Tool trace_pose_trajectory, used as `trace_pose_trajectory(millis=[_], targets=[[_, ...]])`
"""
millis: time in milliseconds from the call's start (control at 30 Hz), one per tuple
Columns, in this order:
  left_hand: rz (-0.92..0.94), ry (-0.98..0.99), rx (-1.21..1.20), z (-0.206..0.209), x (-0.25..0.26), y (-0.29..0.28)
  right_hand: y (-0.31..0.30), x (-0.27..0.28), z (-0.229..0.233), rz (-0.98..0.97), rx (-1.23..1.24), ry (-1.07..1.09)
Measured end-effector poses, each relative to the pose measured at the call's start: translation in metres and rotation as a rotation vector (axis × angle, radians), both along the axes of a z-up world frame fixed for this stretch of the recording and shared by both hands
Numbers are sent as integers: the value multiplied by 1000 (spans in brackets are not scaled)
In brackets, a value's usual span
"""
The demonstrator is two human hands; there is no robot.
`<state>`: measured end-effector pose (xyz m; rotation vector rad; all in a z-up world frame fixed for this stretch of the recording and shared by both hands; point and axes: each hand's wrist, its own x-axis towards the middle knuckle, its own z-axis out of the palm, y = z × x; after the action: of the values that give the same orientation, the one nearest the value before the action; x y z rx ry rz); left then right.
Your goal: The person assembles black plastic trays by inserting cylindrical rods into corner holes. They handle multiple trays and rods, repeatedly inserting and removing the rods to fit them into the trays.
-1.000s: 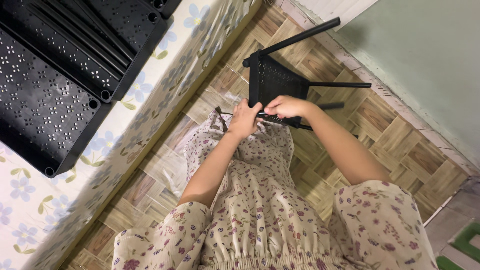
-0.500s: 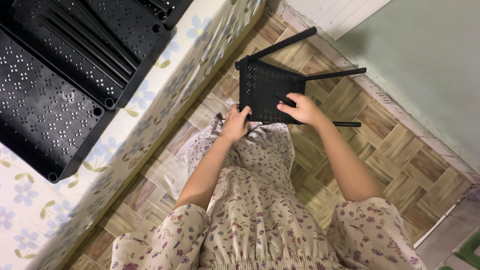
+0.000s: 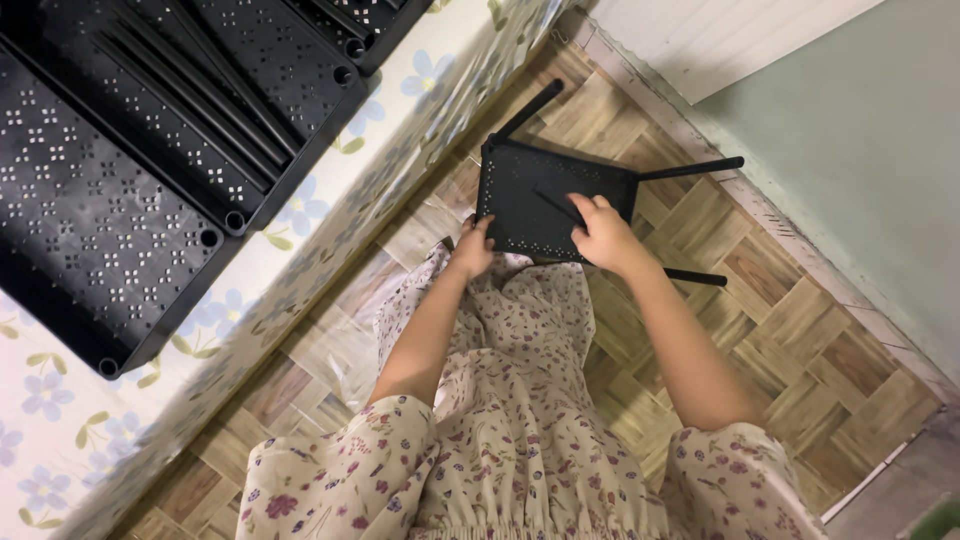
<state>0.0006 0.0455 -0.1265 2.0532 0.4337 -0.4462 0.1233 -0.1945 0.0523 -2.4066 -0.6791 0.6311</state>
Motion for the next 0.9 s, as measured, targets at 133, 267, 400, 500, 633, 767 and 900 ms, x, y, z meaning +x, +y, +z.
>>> trace_pose_trajectory(millis=[133, 267, 400, 500, 633, 767, 900], targets=[[34, 6, 32, -34, 4, 12, 2, 6, -42, 17, -84, 46], [77, 59, -32, -49, 3, 21, 10, 5, -95, -10, -238, 71], [168, 118, -114, -47, 7, 28, 19, -1, -155, -56, -353, 89], [227, 161, -192, -48, 7, 36, 19, -10, -197, -66, -501, 187], [183, 163, -247, -61, 11, 47, 19, -14, -231, -2, -471, 82], [200, 168, -272, -79, 9, 43, 22, -9, -231, 29, -527, 93], [212, 119, -292, -90, 12, 43, 53, 22, -187, -98, -301, 12]])
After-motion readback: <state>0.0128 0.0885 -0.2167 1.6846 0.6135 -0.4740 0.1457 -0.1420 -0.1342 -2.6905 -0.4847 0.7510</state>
